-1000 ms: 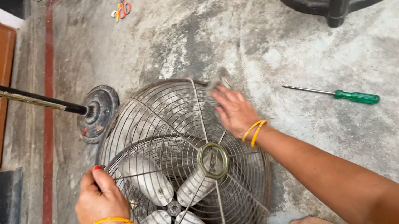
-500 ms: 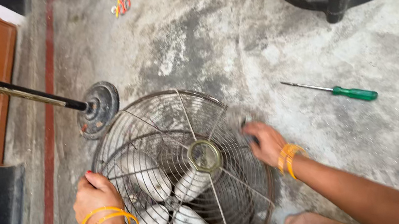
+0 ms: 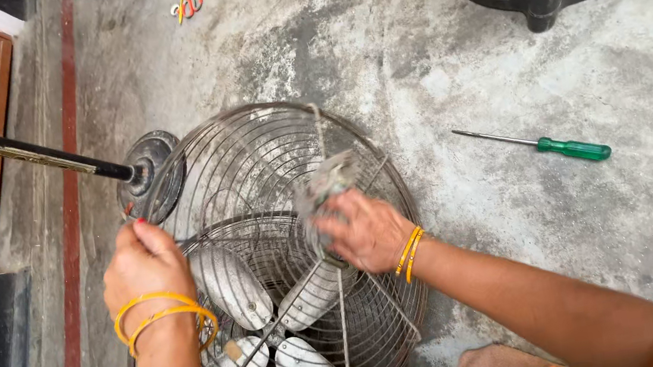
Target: The person removes the front wire cage of a standing electric fan by hand, then uses a screwdriver to loosen the central nut and detach the cage from the fan blades. The fan remains on the floor during the process.
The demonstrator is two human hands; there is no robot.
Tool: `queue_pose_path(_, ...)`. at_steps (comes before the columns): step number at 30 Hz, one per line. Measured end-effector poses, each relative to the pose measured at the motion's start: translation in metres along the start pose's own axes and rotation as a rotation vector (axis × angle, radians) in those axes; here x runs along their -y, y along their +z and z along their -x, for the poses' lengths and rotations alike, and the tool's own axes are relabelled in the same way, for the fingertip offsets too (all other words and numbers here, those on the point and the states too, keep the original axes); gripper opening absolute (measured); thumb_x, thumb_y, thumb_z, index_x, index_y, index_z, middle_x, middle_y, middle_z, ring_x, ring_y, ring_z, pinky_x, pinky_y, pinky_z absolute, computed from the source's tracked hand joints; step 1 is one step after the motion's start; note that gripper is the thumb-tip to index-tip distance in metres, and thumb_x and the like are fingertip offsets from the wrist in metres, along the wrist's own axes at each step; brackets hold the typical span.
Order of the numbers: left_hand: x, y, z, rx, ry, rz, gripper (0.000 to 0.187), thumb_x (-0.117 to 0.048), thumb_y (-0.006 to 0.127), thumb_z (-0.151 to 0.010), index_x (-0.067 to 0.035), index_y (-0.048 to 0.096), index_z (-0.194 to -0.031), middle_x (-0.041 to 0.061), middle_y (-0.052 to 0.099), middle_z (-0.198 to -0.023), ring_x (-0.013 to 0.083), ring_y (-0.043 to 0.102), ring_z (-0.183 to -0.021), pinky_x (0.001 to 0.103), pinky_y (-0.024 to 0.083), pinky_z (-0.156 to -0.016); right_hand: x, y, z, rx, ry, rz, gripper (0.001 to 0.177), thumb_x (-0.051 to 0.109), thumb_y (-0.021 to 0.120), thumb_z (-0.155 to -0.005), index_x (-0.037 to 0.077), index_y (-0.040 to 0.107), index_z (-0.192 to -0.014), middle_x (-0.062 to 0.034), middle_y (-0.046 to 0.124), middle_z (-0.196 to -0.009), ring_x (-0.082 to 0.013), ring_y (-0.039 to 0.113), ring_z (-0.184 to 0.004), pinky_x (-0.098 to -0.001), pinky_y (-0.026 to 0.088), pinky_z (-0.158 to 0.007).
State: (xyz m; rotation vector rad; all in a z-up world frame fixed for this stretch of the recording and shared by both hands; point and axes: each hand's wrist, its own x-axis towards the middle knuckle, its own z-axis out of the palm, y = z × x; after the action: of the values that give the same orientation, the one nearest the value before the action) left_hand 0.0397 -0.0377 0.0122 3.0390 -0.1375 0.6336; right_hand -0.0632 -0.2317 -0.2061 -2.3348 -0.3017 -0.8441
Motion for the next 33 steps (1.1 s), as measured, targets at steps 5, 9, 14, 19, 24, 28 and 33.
queue_pose_path(5, -0.026, -0.001, -0.011, -0.1, 0.106, 0.001, 0.041, -0.038, 0.046, -0.106, -0.008, 0.073, -0.113, 0.03, 0.072, -0.092, 0.0517, 0.068, -0.083, 0.06, 0.054, -0.074, 0.016, -0.007, -0.012, -0.067, 0.393, -0.037, 0.032, 0.024, 0.066, -0.094, 0.01, 0.054, -0.12, -0.0212, 0.051, -0.114, -0.04, 0.065, -0.088, -0.0509, 0.056, -0.068)
queue_pose_path(9, -0.046, -0.002, -0.015, -0.07, 0.038, -0.092, 0.044, -0.041, 0.046, -0.107, -0.008, 0.074, -0.102, 0.027, 0.073, -0.092, 0.0501, 0.069, -0.084, 0.059, 0.055, -0.073, 0.019, -0.019, -0.033, -0.083, 0.749, -0.122, 0.024, 0.025, 0.056, -0.107, 0.008, 0.052, -0.124, -0.0199, 0.052, -0.115, -0.041, 0.065, -0.081, -0.0511, 0.055, -0.07)
queue_pose_path(14, -0.053, -0.003, -0.015, -0.084, 0.068, -0.088, 0.042, -0.039, 0.045, -0.107, -0.008, 0.074, -0.105, 0.026, 0.073, -0.091, 0.0499, 0.07, -0.082, 0.058, 0.056, -0.072, 0.041, -0.004, 0.012, -0.078, 0.437, -0.156, 0.036, 0.022, 0.061, -0.097, 0.007, 0.051, -0.127, -0.0257, 0.046, -0.12, -0.0383, 0.064, -0.079, -0.0473, 0.057, -0.066)
queue_pose_path(19, -0.057, -0.005, -0.016, -0.095, 0.103, -0.08, 0.041, -0.04, 0.045, -0.105, -0.011, 0.073, -0.111, 0.026, 0.073, -0.089, 0.0493, 0.069, -0.08, 0.058, 0.055, -0.069, 0.012, -0.013, 0.088, 0.061, 0.542, -0.138, 0.049, 0.025, 0.068, -0.08, 0.015, 0.052, -0.125, -0.0184, 0.048, -0.135, -0.0367, 0.068, -0.082, -0.0485, 0.058, -0.068)
queue_pose_path(24, -0.053, -0.007, -0.012, -0.077, 0.111, -0.077, 0.041, -0.039, 0.044, -0.107, -0.009, 0.072, -0.107, 0.025, 0.073, -0.089, 0.0485, 0.07, -0.08, 0.058, 0.056, -0.07, -0.026, -0.057, 0.134, 0.153, 1.06, 0.179, 0.064, 0.034, 0.057, -0.091, 0.018, 0.039, -0.15, -0.0226, 0.039, -0.152, -0.0472, 0.059, -0.116, -0.0507, 0.055, -0.089)
queue_pose_path(28, -0.049, -0.015, 0.0, -0.057, 0.072, -0.042, 0.041, -0.04, 0.044, -0.106, -0.009, 0.07, -0.104, 0.024, 0.073, -0.09, 0.0481, 0.07, -0.081, 0.058, 0.055, -0.071, -0.037, -0.049, 0.146, 0.584, 0.952, 0.655, 0.085, 0.05, 0.057, -0.083, 0.022, 0.026, -0.158, -0.0185, 0.021, -0.167, -0.0455, 0.034, -0.144, -0.0612, 0.031, -0.111)
queue_pose_path(33, -0.039, -0.028, 0.026, -0.047, 0.013, 0.063, 0.036, -0.038, 0.044, -0.102, -0.014, 0.07, -0.11, 0.022, 0.074, -0.094, 0.049, 0.068, -0.081, 0.06, 0.054, -0.069, -0.053, 0.025, 0.146, 0.262, 1.242, -0.418, 0.073, 0.06, 0.045, -0.097, 0.019, 0.038, -0.157, -0.01, 0.041, -0.161, -0.0374, 0.047, -0.144, -0.0562, 0.041, -0.114)
